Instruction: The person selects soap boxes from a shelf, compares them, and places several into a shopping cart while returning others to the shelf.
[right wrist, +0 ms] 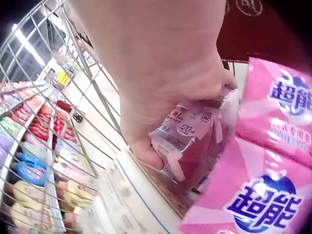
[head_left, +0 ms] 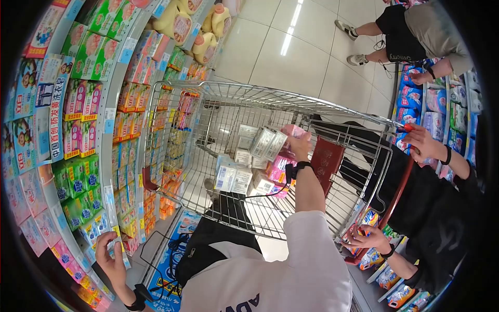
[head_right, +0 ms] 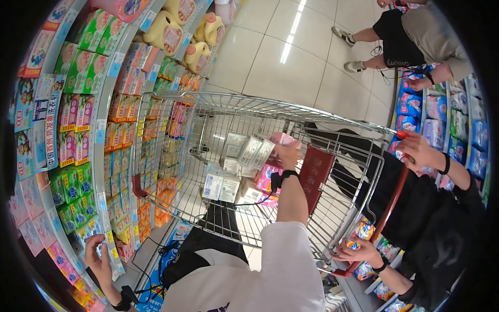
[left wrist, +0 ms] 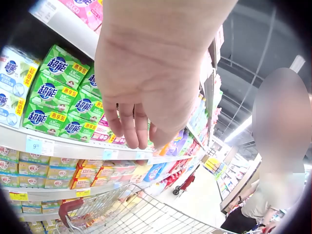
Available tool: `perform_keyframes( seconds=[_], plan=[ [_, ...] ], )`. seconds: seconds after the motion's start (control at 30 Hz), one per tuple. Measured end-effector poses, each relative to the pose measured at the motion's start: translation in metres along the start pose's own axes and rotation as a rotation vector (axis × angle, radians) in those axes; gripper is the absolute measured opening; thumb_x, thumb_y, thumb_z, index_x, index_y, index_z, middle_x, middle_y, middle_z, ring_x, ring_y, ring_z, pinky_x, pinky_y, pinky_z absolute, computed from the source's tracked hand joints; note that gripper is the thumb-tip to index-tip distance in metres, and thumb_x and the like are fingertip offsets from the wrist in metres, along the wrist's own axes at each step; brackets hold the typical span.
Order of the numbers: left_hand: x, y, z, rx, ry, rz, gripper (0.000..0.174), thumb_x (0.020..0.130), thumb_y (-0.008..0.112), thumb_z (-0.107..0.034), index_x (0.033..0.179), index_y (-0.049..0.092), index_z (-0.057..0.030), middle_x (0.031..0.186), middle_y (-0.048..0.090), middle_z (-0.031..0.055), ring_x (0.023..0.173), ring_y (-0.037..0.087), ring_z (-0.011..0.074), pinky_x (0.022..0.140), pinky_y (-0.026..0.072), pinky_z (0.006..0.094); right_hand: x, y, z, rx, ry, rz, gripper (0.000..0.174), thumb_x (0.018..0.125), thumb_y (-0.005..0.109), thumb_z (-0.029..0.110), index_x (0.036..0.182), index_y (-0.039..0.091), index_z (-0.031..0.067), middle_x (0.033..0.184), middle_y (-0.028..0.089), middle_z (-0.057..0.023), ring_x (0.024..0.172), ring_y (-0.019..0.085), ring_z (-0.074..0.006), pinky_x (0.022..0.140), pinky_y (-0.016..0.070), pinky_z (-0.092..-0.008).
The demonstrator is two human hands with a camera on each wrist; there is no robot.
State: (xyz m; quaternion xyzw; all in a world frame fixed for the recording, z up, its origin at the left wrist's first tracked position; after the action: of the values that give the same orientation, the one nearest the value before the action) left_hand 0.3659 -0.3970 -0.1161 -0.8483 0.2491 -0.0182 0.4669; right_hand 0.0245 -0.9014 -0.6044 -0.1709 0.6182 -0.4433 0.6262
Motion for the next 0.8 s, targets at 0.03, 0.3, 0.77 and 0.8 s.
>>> perform_keyframes(
  seconds=[0.03,0.3,0.77,0.8],
  plan=[
    [0.001,0.000,-0.001,0.001,0.013,0.007,0.018,0.088,0.063,-0.002,0.105,0.060,0.0021,0.105,0.062,0.0117,0.099,0.058,0.0227,0.092,0.0440,0.0332,-0.003,-0.011,0.003,0.005,-0.004,-0.006,0.132,0.057,0.081,0.056,0.157,0.004,0.0178,0.142,0.029,-0.0356,0.130,0.035,-0.0501,0.106,0.0347,-0.0559],
    [0.041,0.046,-0.042,-0.081,0.140,0.245,0.032,0.081,0.069,-0.001,0.112,0.062,0.0002,0.107,0.067,0.0134,0.100,0.063,0.0240,0.091,0.0477,0.0352,-0.119,-0.138,0.062,0.887,-0.298,0.304,0.102,0.065,0.074,0.016,0.151,0.020,0.0023,0.131,0.049,-0.0176,0.117,0.053,-0.0297,0.099,0.0456,-0.0411],
    [0.024,0.021,-0.117,-0.691,0.101,0.398,0.098,0.077,0.083,-0.022,0.149,0.021,0.0031,0.135,0.051,0.0167,0.123,0.052,0.0233,0.103,0.0434,0.0358,-0.554,-0.121,0.220,0.703,-1.191,1.207,0.127,0.069,0.087,0.031,0.156,-0.002,0.0069,0.151,0.021,-0.0185,0.142,0.027,-0.0310,0.116,0.0239,-0.0416],
    [0.018,0.002,-0.108,-0.833,0.024,0.326,0.094,0.076,0.084,-0.020,0.146,0.026,0.0018,0.130,0.054,0.0140,0.119,0.054,0.0209,0.101,0.0442,0.0349,-0.569,-0.121,0.227,0.589,-1.365,1.195,0.127,0.070,0.087,0.035,0.156,-0.002,0.0067,0.151,0.021,-0.0192,0.141,0.027,-0.0316,0.116,0.0240,-0.0424]
  ],
)
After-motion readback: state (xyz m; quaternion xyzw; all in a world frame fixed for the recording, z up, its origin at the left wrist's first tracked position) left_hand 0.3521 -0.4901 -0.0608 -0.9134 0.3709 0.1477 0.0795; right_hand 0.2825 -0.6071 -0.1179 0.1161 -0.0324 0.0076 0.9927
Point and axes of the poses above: each hand's wrist, its own x-axis towards the middle knuckle, its own y-axis out of the palm, z = x × y, the point moved 7 cm from there along x, towards the middle knuckle
